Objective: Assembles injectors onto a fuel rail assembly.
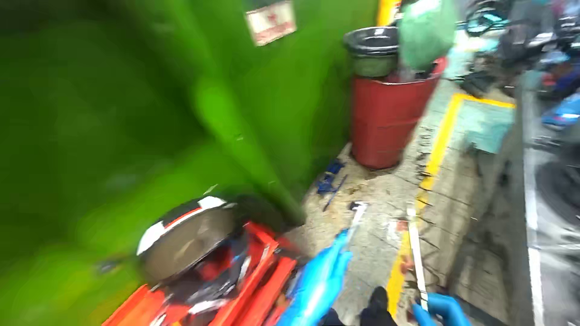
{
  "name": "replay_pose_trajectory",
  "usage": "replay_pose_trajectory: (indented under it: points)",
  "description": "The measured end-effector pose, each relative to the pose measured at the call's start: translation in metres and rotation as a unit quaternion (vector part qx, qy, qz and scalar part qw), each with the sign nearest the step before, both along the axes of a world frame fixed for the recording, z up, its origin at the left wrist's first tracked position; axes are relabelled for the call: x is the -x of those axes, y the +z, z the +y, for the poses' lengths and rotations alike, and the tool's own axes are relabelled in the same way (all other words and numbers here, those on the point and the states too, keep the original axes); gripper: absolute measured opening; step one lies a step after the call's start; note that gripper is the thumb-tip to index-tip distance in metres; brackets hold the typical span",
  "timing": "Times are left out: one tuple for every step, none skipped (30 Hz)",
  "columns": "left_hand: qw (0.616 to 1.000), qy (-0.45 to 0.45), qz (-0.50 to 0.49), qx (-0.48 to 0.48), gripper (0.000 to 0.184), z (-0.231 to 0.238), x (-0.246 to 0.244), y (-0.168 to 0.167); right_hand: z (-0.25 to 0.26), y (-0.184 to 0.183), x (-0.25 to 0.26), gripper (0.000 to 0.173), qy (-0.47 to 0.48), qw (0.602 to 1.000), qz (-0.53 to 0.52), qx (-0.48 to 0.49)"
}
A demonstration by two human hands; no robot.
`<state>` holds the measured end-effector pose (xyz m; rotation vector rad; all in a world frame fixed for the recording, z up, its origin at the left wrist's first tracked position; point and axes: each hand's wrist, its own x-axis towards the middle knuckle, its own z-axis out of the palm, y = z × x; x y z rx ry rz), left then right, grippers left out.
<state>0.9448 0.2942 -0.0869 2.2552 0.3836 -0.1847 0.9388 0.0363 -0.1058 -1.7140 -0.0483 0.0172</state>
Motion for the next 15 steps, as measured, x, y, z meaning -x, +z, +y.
replay_pose_trajectory:
  points:
    - [0.999, -0.001, 0.007, -0.043, 0.051, -0.012, -0.02, 0.007, -0.008, 0.005, -0.023, 0.016, 0.0, 1.0, -0.016, 0.017]
    - [0.997, -0.004, 0.016, -0.081, 0.052, -0.026, -0.041, 0.014, -0.016, 0.009, -0.046, 0.015, -0.001, 0.999, -0.026, 0.027]
    - [0.993, -0.013, 0.025, -0.113, 0.051, -0.04, -0.061, 0.017, -0.024, 0.013, -0.067, 0.013, -0.005, 0.999, -0.028, 0.026]
    - [0.99, -0.022, 0.031, -0.133, 0.05, -0.053, -0.08, 0.018, -0.032, 0.016, -0.087, 0.011, -0.011, 0.999, -0.024, 0.023]
    - [0.99, -0.026, 0.042, -0.135, 0.05, -0.065, -0.101, 0.019, -0.042, 0.019, -0.107, 0.011, -0.016, 1.0, -0.014, 0.02]
    - [0.992, -0.026, 0.046, -0.116, 0.049, -0.078, -0.121, 0.017, -0.052, 0.02, -0.127, 0.01, -0.025, 1.0, -0.004, 0.018]
    - [0.995, -0.023, 0.046, -0.087, 0.048, -0.089, -0.143, 0.012, -0.061, 0.019, -0.148, 0.01, -0.039, 0.999, 0.002, 0.018]
    - [0.998, -0.019, 0.045, -0.038, 0.046, -0.099, -0.167, 0.006, -0.07, 0.016, -0.169, 0.01, -0.056, 0.998, 0.004, 0.017]
    - [0.998, -0.007, 0.044, 0.036, 0.043, -0.109, -0.19, -0.003, -0.078, 0.011, -0.19, 0.011, -0.071, 0.997, 0.004, 0.02]
    - [0.989, 0.013, 0.042, 0.14, 0.04, -0.119, -0.216, -0.012, -0.086, 0.004, -0.211, 0.012, -0.084, 0.996, 0.0, 0.026]
    - [0.967, 0.043, 0.045, 0.248, 0.038, -0.131, -0.244, -0.018, -0.092, -0.003, -0.235, 0.013, -0.096, 0.995, -0.006, 0.034]
    - [0.937, 0.071, 0.058, 0.337, 0.038, -0.143, -0.275, -0.021, -0.098, -0.01, -0.262, 0.013, -0.109, 0.993, -0.016, 0.046]
    - [0.907, 0.094, 0.07, 0.405, 0.039, -0.156, -0.308, -0.026, -0.105, -0.016, -0.291, 0.013, -0.12, 0.99, -0.03, 0.066]
    - [0.877, 0.113, 0.073, 0.461, 0.04, -0.171, -0.342, -0.032, -0.111, -0.022, -0.322, 0.013, -0.132, 0.985, -0.049, 0.097]
    - [0.847, 0.126, 0.067, 0.513, 0.039, -0.188, -0.377, -0.04, -0.116, -0.028, -0.354, 0.013, -0.146, 0.978, -0.07, 0.132]
